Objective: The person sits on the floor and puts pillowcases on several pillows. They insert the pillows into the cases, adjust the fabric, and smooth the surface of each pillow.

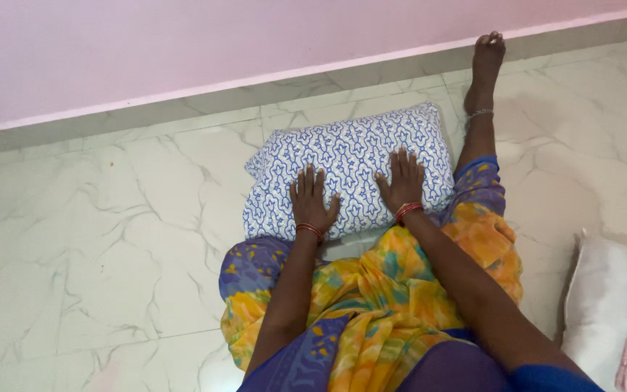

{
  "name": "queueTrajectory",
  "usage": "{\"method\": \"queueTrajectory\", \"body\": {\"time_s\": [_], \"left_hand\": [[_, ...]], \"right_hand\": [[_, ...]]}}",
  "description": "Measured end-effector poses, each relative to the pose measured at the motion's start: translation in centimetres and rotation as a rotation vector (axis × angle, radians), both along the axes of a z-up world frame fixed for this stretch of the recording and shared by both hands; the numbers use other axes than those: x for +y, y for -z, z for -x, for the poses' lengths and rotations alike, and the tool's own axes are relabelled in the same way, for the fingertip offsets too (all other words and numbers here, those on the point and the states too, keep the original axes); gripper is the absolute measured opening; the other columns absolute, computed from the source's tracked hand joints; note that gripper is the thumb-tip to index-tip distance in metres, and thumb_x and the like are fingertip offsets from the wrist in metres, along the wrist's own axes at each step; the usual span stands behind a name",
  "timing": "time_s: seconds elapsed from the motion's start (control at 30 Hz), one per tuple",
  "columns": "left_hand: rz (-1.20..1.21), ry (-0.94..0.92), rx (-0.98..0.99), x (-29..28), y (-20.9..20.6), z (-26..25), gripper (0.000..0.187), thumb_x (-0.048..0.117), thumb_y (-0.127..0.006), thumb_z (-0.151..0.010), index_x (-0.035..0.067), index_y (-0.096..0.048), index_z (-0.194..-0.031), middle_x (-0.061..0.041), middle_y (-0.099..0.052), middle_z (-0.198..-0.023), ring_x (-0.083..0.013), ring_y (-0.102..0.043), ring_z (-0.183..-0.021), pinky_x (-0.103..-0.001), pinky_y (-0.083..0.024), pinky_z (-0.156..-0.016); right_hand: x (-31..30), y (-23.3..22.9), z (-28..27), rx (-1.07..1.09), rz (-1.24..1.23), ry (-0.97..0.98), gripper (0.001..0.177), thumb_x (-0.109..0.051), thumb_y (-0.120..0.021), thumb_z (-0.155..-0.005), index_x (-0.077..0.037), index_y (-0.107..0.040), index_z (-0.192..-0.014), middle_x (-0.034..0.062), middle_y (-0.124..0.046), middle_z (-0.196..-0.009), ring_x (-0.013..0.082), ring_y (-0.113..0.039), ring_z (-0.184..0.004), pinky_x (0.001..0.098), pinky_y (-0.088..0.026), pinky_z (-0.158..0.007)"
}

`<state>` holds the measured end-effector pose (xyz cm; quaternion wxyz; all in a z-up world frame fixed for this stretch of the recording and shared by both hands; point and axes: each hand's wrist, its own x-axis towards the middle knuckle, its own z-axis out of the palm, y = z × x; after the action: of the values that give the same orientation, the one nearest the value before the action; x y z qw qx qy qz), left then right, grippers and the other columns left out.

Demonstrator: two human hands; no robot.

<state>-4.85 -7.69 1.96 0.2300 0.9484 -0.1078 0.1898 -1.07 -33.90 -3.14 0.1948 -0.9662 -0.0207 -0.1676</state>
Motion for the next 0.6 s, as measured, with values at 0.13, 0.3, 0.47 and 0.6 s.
{"method": "queueTrajectory", "body": {"time_s": [0.13,0.3,0.47,0.6], "left_hand": [[-0.077,-0.033,0.078,0.4,0.9,-1.0,0.08,0.05,-0.058,-0.094,0.008,-0.036,-0.158,-0.02,-0.023,-0.169,-0.0398,-0.016,-0.156,-0.059,-0.008,-0.124],[-0.126,-0.052,0.171,1.1,4.5,-2.6,0.082,0.051,-0.056,-0.093,0.013,-0.03,-0.162,-0.017,-0.017,-0.17,-0.0374,-0.012,-0.157,-0.058,-0.006,-0.124],[-0.391,-0.136,0.062,1.7,6.4,-3.9,0.083,0.049,-0.053,-0.095,0.012,-0.027,-0.163,-0.012,-0.017,-0.173,-0.0334,-0.011,-0.159,-0.054,-0.006,-0.125],[-0.104,-0.048,0.149,1.4,3.7,-2.4,0.078,0.053,-0.05,-0.099,0.014,-0.029,-0.163,-0.015,-0.019,-0.171,-0.0367,-0.013,-0.158,-0.058,-0.007,-0.125]], "right_hand": [[5.1,-0.8,1.6,0.029,-0.024,0.093,0.075,-0.056,-0.042,-0.104,-0.007,-0.036,-0.16,0.0212,-0.022,-0.17,0.0442,-0.016,-0.157,0.061,-0.008,-0.124],[12.3,-3.5,4.1,0.076,0.064,-0.321,0.08,-0.062,-0.04,-0.1,-0.008,-0.037,-0.158,0.026,-0.02,-0.168,0.0413,-0.013,-0.157,0.0593,-0.006,-0.124],[14.7,-4.9,-0.2,0.178,0.145,-0.56,0.087,-0.07,-0.042,-0.099,-0.008,-0.036,-0.159,0.0181,-0.024,-0.168,0.0353,-0.018,-0.158,0.0559,-0.011,-0.127],[10.7,-5.5,-5.5,0.204,0.338,-0.341,0.078,-0.067,-0.039,-0.098,-0.018,-0.035,-0.159,0.0091,-0.022,-0.17,0.0352,-0.018,-0.156,0.0583,-0.01,-0.124]]}}
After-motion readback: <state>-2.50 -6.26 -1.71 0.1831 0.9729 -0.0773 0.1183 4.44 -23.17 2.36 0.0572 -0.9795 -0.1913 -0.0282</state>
